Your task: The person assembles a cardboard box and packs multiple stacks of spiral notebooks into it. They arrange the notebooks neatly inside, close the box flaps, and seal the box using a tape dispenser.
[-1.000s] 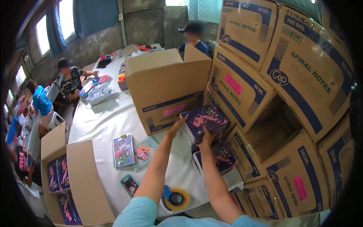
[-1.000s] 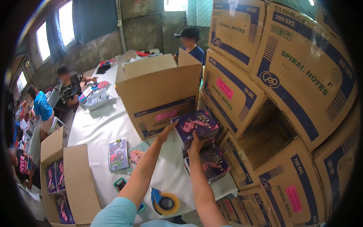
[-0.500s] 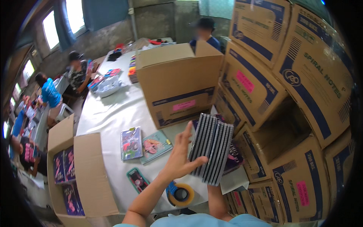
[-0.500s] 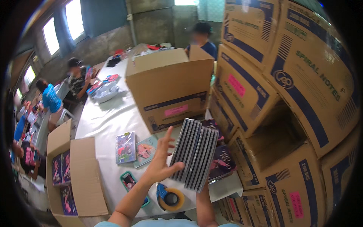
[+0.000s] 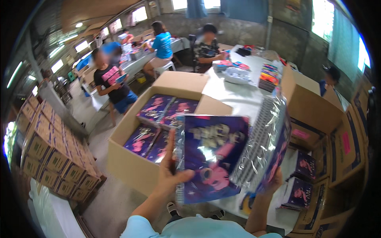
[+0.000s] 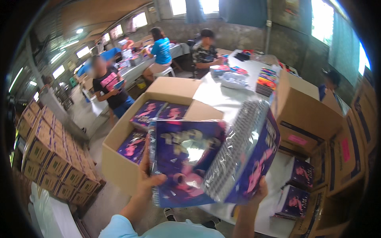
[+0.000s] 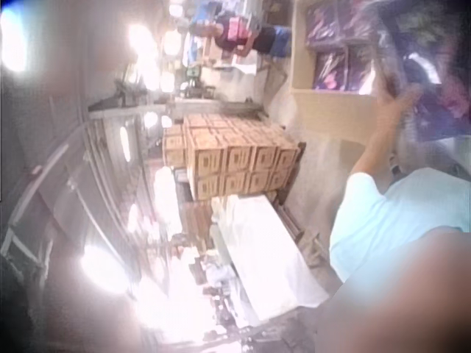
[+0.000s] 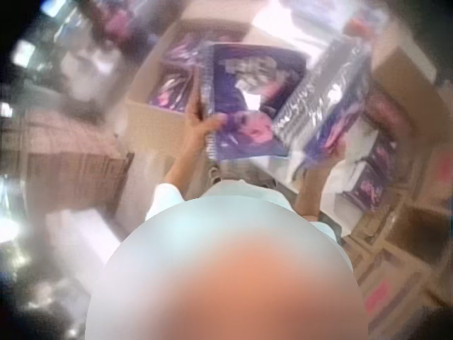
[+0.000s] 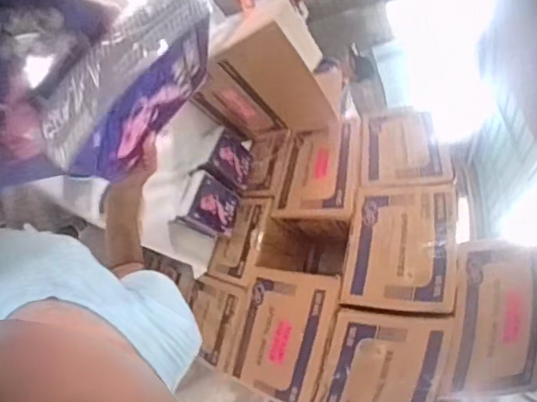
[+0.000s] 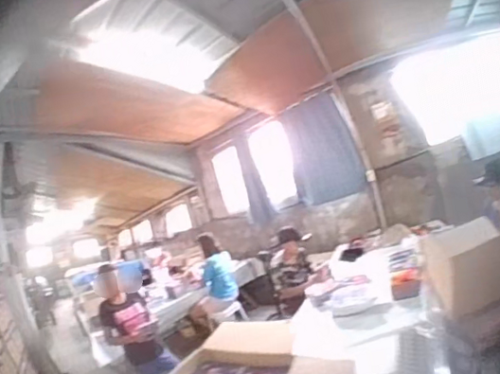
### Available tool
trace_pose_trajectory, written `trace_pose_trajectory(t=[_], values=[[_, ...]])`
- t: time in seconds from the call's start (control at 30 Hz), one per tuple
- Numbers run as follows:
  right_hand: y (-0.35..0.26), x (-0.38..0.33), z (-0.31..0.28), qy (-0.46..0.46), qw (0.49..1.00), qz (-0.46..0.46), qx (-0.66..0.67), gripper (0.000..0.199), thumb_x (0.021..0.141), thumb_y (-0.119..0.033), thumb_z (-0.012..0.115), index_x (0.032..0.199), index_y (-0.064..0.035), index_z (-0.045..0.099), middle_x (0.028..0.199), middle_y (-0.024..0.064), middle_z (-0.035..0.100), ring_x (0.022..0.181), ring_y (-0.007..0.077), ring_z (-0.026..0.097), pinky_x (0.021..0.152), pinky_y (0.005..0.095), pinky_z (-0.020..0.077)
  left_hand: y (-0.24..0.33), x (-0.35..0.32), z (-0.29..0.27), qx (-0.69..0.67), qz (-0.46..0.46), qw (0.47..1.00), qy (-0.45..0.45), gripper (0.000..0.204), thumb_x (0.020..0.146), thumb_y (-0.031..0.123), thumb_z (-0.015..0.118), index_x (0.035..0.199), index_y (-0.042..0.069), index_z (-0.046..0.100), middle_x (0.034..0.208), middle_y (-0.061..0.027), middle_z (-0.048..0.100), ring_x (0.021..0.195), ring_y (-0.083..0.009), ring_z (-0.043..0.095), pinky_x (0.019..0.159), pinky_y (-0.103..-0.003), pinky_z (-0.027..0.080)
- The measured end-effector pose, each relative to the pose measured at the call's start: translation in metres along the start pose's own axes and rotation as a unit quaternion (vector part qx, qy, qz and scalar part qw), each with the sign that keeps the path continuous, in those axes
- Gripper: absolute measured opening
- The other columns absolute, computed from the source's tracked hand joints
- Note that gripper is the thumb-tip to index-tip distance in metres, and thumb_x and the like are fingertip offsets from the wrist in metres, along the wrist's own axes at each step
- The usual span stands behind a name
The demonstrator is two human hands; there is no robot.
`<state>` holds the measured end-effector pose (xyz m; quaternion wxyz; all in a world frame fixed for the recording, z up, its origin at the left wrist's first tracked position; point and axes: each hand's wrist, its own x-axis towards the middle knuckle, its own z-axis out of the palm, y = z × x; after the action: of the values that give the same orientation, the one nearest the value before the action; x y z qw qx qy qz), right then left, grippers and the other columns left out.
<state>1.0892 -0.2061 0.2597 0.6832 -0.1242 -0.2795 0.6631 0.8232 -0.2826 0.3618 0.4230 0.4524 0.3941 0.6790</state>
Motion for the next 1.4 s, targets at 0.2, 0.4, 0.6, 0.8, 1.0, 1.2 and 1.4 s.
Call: trace_pose_trajectory(t=[0.2, 0.4, 0.6, 0.8, 1.0, 1.2, 1.4], values=[[0.09, 0.011, 0.137, 0.015, 0.984, 0.175, -0.018, 0.038, 0.089, -0.024, 0.054, 0.117, 0.0011, 0.056, 0.106, 0.0155, 0.066, 0.086, 0.0216, 0.067, 0.074, 0.0324, 0.0561, 0.023, -0.081, -0.25, -0.219, 0.035, 0.962, 0.161, 0.084, 0.078, 0.026, 0.068, 0.148, 0.007, 0.024, 0.141, -0.0128, 0.042, 0.122, -0.0225, 0.048, 0.099, -0.036, 0.043], [0.222, 0.03, 0.242, -0.023, 0.941, 0.337, 0.006, 0.044, 0.087, -0.026, 0.058, 0.121, 0.0013, 0.054, 0.111, 0.0182, 0.064, 0.094, 0.0269, 0.065, 0.088, 0.0398, 0.0529, 0.077, -0.13, -0.405, -0.266, 0.133, 0.935, 0.192, 0.069, 0.086, 0.03, 0.056, 0.146, 0.008, 0.027, 0.142, -0.0124, 0.041, 0.125, -0.023, 0.045, 0.102, -0.039, 0.04], [0.353, 0.056, 0.242, -0.163, 0.692, 0.429, -0.558, 0.097, 0.087, -0.044, 0.06, 0.148, -0.0024, -0.003, 0.103, 0.0228, 0.063, 0.09, 0.0314, 0.064, 0.074, 0.043, 0.0561, 0.07, -0.123, -0.511, -0.31, 0.134, 0.936, 0.099, 0.057, 0.095, 0.035, 0.044, 0.144, 0.008, 0.031, 0.142, -0.012, 0.041, 0.127, -0.0235, 0.043, 0.105, -0.041, 0.037], [0.364, 0.061, 0.236, -0.297, 0.535, 0.118, -0.782, 0.075, 0.089, -0.05, 0.057, 0.148, -0.0126, 0.028, 0.103, 0.0213, 0.056, 0.089, 0.0247, 0.063, 0.079, 0.0352, 0.0537, 0.082, -0.056, -0.456, -0.438, -0.024, 0.895, 0.084, 0.057, 0.088, 0.034, 0.054, 0.132, -0.002, 0.042, 0.125, -0.0167, 0.054, 0.11, -0.0254, 0.056, 0.094, -0.041, 0.047], [0.249, -0.009, 0.337, -0.289, 0.809, 0.063, -0.509, 0.069, 0.089, -0.014, 0.062, 0.148, -0.0145, 0.029, 0.141, 0.0107, 0.039, 0.102, 0.0104, 0.055, 0.076, 0.019, 0.0517, 0.076, 0.054, -0.338, -0.308, -0.224, 0.924, -0.046, 0.046, 0.087, 0.031, 0.058, 0.12, -0.001, 0.054, 0.106, -0.0131, 0.064, 0.095, -0.0211, 0.064, 0.082, -0.035, 0.053], [0.239, 0.033, 0.256, -0.145, 0.696, 0.209, -0.672, 0.049, 0.082, -0.023, 0.07, 0.128, -0.0114, 0.058, 0.136, 0.0215, 0.048, 0.117, 0.0272, 0.053, 0.097, 0.0359, 0.0435, -0.027, 0.143, -0.339, 0.066, -0.306, 0.945, -0.098, 0.071, 0.076, 0.032, 0.072, 0.136, 0.007, 0.044, 0.139, -0.0198, 0.036, 0.116, -0.029, 0.05, 0.087, -0.043, 0.049], [0.204, -0.008, 0.22, -0.167, 0.632, -0.034, -0.756, 0.036, 0.081, -0.029, 0.073, 0.112, -0.0105, 0.069, 0.14, 0.0234, 0.043, 0.128, 0.0349, 0.045, 0.098, 0.0428, 0.0418, -0.039, 0.151, -0.337, 0.499, 0.019, 0.824, -0.268, 0.085, 0.077, 0.042, 0.073, 0.147, 0.016, 0.032, 0.152, -0.0264, 0.009, 0.138, -0.043, 0.023, 0.109, -0.049, 0.03]])
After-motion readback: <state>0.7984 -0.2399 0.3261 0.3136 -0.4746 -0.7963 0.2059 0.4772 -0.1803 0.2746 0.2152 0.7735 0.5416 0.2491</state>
